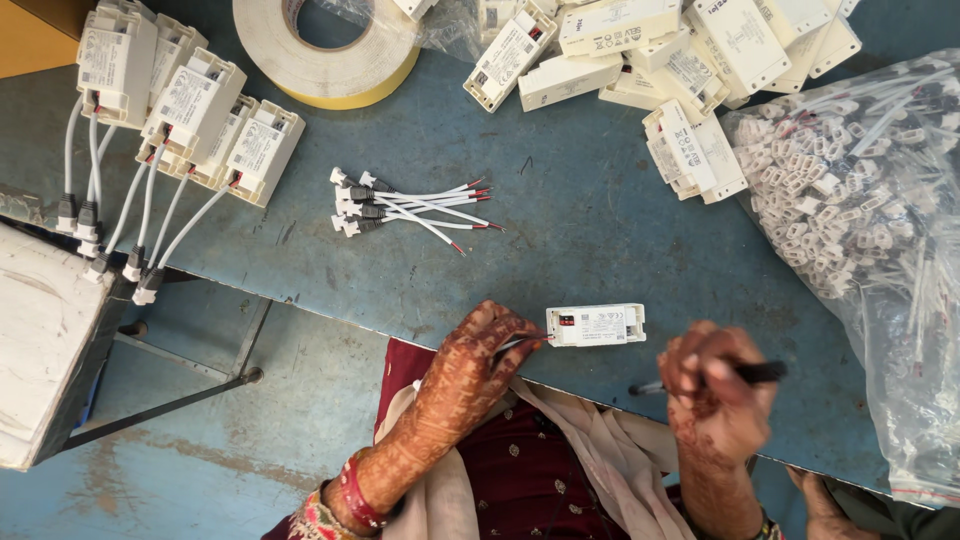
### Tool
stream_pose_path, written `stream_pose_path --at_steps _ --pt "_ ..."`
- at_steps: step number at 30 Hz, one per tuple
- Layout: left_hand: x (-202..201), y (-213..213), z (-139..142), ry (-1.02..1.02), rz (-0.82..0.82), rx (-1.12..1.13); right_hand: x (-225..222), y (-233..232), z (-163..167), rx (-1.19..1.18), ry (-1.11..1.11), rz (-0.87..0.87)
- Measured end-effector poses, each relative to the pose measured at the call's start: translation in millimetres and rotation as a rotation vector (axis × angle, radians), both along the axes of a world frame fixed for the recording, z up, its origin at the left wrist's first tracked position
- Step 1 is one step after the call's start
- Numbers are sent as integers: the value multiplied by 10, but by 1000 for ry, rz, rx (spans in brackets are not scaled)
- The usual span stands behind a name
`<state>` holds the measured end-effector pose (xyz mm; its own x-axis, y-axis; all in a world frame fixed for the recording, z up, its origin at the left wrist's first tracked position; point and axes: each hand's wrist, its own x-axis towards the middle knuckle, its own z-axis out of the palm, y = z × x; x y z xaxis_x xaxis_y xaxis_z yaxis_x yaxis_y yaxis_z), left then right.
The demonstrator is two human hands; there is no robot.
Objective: The person uses a screwdriver to tighten screws on small white electrical boxes, then picks up wires and connects them to the boxes. The person repeats this process for several units, stacking the completed boxes on the table.
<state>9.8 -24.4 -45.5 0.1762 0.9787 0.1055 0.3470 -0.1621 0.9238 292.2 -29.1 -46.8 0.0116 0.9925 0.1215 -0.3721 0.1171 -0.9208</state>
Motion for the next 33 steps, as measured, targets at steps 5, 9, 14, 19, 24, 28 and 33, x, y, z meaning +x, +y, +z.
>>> stream_pose_path --at_steps 5,9,14,19,24,28,33 --pt "103 75 -43 53 -27 8 -144 -2 122 264 201 80" --pt "129 98 -87 65 -24 -13 -353 96 124 257 172 77" --pt "135 103 -125 77 -30 -11 -507 214 41 213 184 107" --pt "126 124 -141 74 -31 4 -558 267 -25 207 159 108" --pt "98 146 -76 45 -20 49 -546 373 113 280 152 157" --pt "51 135 71 -47 -23 119 -456 303 385 211 -579 48" --pt "21 38 239 -163 -22 -21 -580 152 438 51 -828 39"
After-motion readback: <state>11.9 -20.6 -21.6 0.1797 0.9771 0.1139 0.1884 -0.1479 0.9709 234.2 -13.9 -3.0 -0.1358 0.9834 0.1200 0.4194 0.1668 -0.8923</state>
